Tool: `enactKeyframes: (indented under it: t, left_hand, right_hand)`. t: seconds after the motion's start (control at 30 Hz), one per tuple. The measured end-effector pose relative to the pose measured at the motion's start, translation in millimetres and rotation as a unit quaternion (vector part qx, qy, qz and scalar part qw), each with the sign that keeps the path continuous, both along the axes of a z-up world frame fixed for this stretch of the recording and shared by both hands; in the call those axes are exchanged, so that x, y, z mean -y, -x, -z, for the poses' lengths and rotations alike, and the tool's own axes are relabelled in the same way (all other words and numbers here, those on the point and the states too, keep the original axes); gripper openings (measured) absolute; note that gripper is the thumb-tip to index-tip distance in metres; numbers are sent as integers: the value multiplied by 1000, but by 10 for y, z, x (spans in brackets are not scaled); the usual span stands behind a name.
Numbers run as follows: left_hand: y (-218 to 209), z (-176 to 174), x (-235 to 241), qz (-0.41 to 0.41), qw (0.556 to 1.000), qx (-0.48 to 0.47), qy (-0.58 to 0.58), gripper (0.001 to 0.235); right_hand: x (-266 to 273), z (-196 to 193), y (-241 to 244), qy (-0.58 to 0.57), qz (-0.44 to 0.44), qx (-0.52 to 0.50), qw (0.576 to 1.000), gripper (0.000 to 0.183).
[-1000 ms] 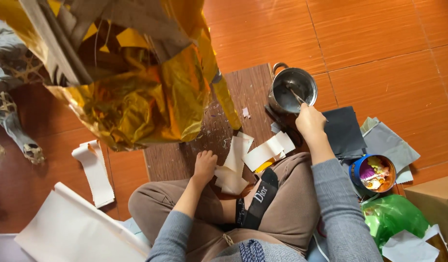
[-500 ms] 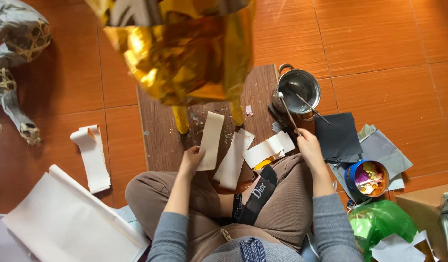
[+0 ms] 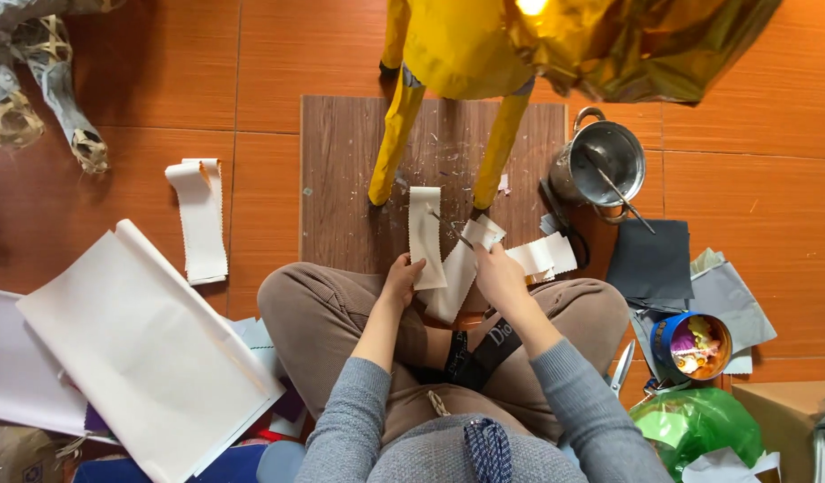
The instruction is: Applying gold paper strips to a bamboo frame to create an animal sculpture.
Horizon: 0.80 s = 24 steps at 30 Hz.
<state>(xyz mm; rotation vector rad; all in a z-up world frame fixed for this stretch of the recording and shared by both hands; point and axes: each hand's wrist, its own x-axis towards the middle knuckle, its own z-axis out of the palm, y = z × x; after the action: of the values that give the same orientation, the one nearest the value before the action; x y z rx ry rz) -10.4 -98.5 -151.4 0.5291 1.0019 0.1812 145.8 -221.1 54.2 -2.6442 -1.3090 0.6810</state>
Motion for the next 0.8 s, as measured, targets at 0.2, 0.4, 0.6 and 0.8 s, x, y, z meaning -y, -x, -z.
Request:
enactKeyframes:
  t: [0.2,0.4,0.6,0.8]
  left_hand:
    - [23,401,145,36,999,10,3,43]
    - [-27,324,107,26,994,10,102,36]
    - [18,589,106,-16,984,16,175,39]
    - [23,-167,3,-9,985,-4,173,38]
  right_hand:
    - [-215,757,45,-64,-12,25,998,49]
    - [526,127,568,17,21,-13,1000,60]
    - [1014,-326,875,2,43,-80,996,33]
    - [1091,-395,804,54,85,-89,991,29]
